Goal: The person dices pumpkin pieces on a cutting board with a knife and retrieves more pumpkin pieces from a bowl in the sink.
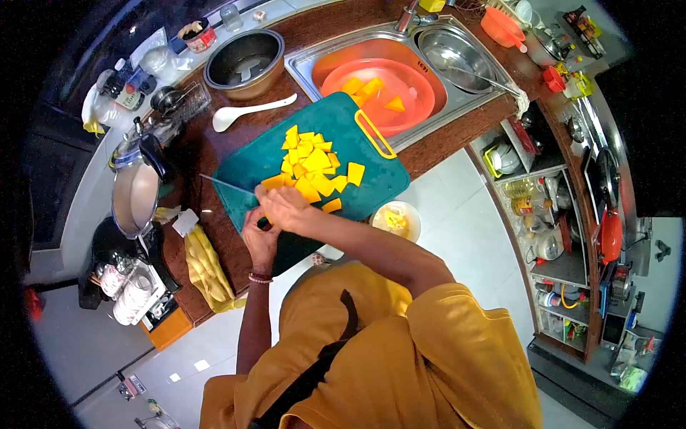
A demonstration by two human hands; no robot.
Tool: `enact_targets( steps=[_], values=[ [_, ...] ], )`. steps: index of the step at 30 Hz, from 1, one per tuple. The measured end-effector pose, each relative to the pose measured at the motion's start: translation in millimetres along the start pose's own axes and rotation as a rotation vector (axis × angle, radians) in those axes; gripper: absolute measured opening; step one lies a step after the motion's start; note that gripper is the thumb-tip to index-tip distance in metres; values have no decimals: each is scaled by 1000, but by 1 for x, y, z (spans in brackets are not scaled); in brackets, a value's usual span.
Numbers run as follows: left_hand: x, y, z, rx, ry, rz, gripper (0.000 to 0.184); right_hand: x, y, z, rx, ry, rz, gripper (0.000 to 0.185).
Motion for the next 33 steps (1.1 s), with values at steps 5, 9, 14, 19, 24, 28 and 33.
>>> enact_targets(
  steps=[5, 9, 14, 19, 24, 28, 33],
  values=[
    [0, -5, -2, 52, 2, 12, 42, 48, -4, -43, -202, 220, 54, 21],
    [-3, -4, 4, 100, -52, 77, 42, 88, -21, -65, -258, 275, -107, 20],
    [-3, -6, 6, 171, -168, 66, 42, 104, -62, -54, -265, 307, -62, 16],
    [-9, -6, 7, 192, -203, 7, 40, 69, -95, -31, -144, 209, 110, 13],
    [-11, -7, 10, 211, -235, -4, 40, 70, -99, -28, -74, 141, 153, 14],
    [-9, -6, 6, 209, -228, -23, 40, 72, -93, -27, -38, 154, 118, 12],
    [-7, -5, 2, 227, -163, -26, 40, 68, -85, -23, -51, 89, 223, 10]
  ],
)
Point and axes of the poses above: each hand's wrist, its own y-axis towards the middle knuckle, its own x-axis out of the back of the hand, z = x × y, the point moved 7 cm from there along y, towards the middle knuckle, and after that the axes turned 1 degree about y, right-handed, at the moved point
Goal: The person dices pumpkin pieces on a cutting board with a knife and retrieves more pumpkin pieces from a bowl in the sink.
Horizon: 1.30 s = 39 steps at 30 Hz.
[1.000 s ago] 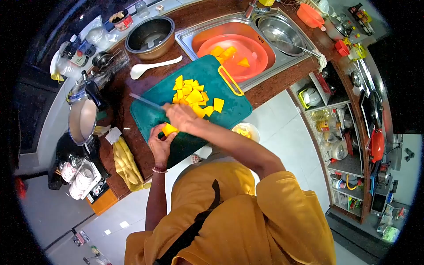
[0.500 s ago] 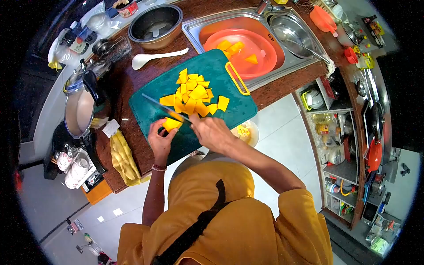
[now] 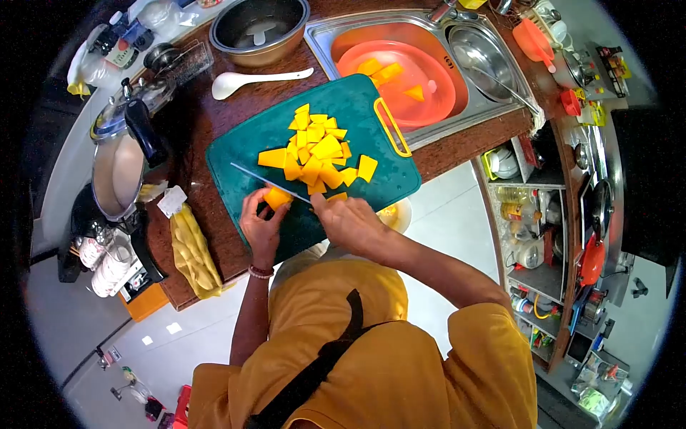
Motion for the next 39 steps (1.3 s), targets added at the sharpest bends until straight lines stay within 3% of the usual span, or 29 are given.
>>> enact_targets(
  steps=[3, 10, 13, 17, 22, 27, 34, 39],
  values=[
    [-4, -2, 10, 14, -56, -20, 39, -12, 7, 13, -23, -118, 71, 13],
    [-1, -3, 9, 36, -47, -38, 37, -28, 33, 16, 15, -60, -85, 11],
    [1, 0, 6, -4, 3, -31, 37, -46, 61, 21, 131, -83, -267, 12],
    [1, -2, 6, 15, -120, -60, 38, -54, 77, 1, 108, -36, -178, 17],
    [2, 0, -6, -98, 47, -97, 48, -12, 64, -13, -50, 69, -138, 18],
    [-2, -2, 6, -26, -132, -78, 49, 4, 26, 6, 28, 24, -140, 14],
    [-2, -2, 5, -60, -87, -59, 42, -9, 11, 7, -12, -128, 81, 22],
    [-3, -5, 13, -16, -190, -87, 34, -18, 17, 25, -9, -153, 48, 14]
  ],
)
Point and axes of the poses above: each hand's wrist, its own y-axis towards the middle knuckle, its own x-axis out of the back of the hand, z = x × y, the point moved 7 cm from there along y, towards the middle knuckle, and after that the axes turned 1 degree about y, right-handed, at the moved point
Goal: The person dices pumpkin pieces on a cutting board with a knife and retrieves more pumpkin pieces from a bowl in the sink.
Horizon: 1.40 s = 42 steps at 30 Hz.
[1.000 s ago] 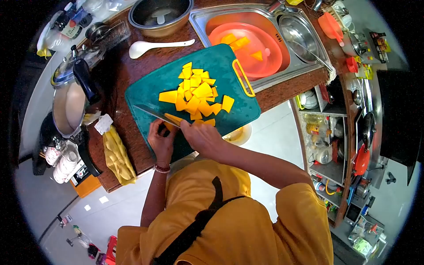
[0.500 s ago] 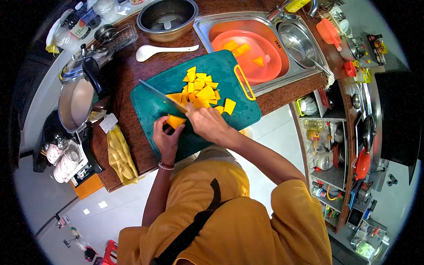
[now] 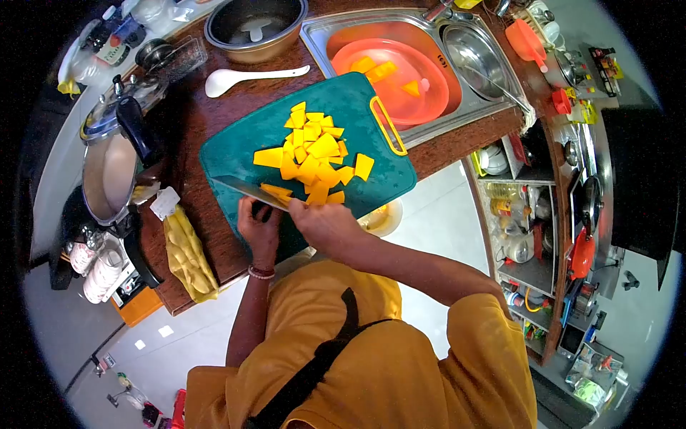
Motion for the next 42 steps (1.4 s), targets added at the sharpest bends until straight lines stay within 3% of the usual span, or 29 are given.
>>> enact_targets(
  steps=[14, 17, 21, 25, 29, 32, 33, 36, 37, 38, 40, 42],
  values=[
    [5, 1, -6, -123, 181, -36, 31, -22, 37, -4, 66, -6, -223, 12],
    [2, 6, 2, -178, 71, -38, 27, -21, 38, -7, 110, 2, -362, 14],
    [-6, -1, -4, -44, 72, 70, 28, -19, 15, -6, 17, 23, -269, 14],
    [-14, -12, -13, -131, 305, 87, 31, -21, 12, -14, 7, 70, -249, 12],
    [-13, 0, 1, -86, 128, 69, 24, -24, 34, -22, -38, 138, -274, 17],
    [-13, 2, 4, -131, 88, 53, 26, -26, 41, -35, 0, 225, -338, 22],
    [-11, 2, 9, -145, 58, 38, 26, -28, 42, -49, -103, 415, -255, 25],
    [-11, -6, 8, -310, 365, 150, 28, -54, 50, -89, -358, 938, 11, 37],
    [-15, -5, -3, -396, 484, 196, 29, -47, 43, -92, -379, 989, -28, 35],
    [-14, -2, 1, -189, 393, 200, 33, -44, 41, -91, -343, 959, -47, 34],
    [-9, 0, 3, -128, 334, 116, 35, -39, 41, -87, -312, 778, -50, 30],
    [-9, -1, -8, -88, 292, 52, 38, -41, 46, -80, -183, 545, -220, 29]
  ],
)
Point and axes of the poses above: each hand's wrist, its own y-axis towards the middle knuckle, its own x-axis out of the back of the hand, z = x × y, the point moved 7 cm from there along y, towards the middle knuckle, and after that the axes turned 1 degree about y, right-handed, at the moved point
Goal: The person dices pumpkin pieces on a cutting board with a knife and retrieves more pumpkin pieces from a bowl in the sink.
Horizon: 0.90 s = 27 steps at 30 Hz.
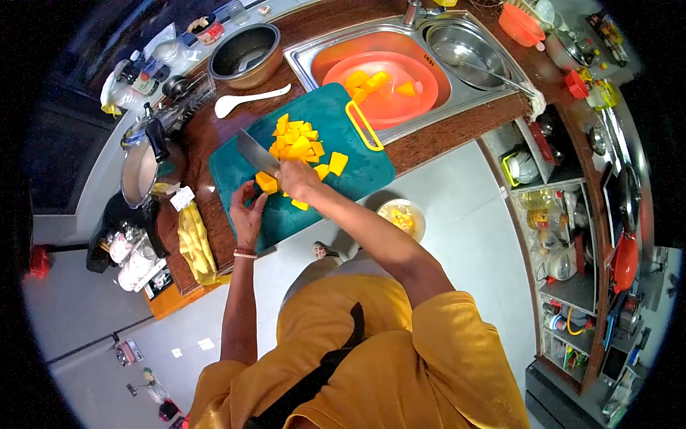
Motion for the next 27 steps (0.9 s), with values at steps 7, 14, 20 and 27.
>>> enact_targets(
  steps=[7, 14, 20, 27],
  values=[
    [6, -1, -7, 55, 121, -10, 38, -17, -26, 56, 176, -110, 6, 23],
    [16, 1, -1, 16, 113, -51, 27, -10, -44, 51, 234, -153, -85, 44],
    [15, 1, 9, 71, 4, -30, 27, 0, -65, 52, 55, -180, 170, 39],
    [15, 2, 16, 26, 1, -24, 27, -28, -45, 59, 148, -228, 35, 37]
  ],
)
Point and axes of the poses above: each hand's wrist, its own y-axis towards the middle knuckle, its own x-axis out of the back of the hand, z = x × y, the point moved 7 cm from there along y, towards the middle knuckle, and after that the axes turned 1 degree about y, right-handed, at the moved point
